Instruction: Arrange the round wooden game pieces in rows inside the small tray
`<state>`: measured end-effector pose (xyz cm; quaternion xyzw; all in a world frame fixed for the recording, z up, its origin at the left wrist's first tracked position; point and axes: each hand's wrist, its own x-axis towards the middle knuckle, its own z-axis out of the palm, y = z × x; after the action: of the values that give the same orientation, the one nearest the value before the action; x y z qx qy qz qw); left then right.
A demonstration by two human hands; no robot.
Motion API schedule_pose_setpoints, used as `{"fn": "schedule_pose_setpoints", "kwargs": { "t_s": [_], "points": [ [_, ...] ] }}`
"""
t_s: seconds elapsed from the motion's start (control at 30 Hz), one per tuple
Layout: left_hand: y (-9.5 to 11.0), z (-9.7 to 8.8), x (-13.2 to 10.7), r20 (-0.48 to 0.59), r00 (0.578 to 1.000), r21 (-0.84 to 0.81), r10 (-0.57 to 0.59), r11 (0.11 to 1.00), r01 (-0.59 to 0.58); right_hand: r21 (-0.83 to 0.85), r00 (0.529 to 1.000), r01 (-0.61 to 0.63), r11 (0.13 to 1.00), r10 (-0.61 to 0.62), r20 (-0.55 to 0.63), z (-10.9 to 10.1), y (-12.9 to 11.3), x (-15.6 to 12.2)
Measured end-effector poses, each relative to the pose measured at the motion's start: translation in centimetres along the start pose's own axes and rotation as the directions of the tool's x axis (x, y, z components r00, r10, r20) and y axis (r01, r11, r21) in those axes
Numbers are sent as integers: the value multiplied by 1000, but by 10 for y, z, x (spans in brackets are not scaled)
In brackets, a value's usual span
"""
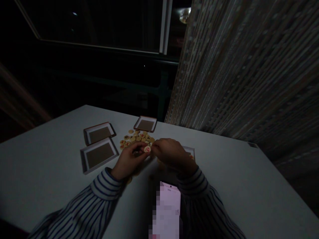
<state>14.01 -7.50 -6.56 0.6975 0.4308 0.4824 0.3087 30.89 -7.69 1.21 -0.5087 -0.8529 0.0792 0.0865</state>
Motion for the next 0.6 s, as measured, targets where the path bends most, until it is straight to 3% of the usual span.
{"fn": "schedule_pose_setpoints", "kwargs": {
  "t_s": [0.6],
  "points": [
    [7,2,-4,27,996,11,90,996,-90,158,999,2,987,-9,44,-1,6,-4]
  ]
}}
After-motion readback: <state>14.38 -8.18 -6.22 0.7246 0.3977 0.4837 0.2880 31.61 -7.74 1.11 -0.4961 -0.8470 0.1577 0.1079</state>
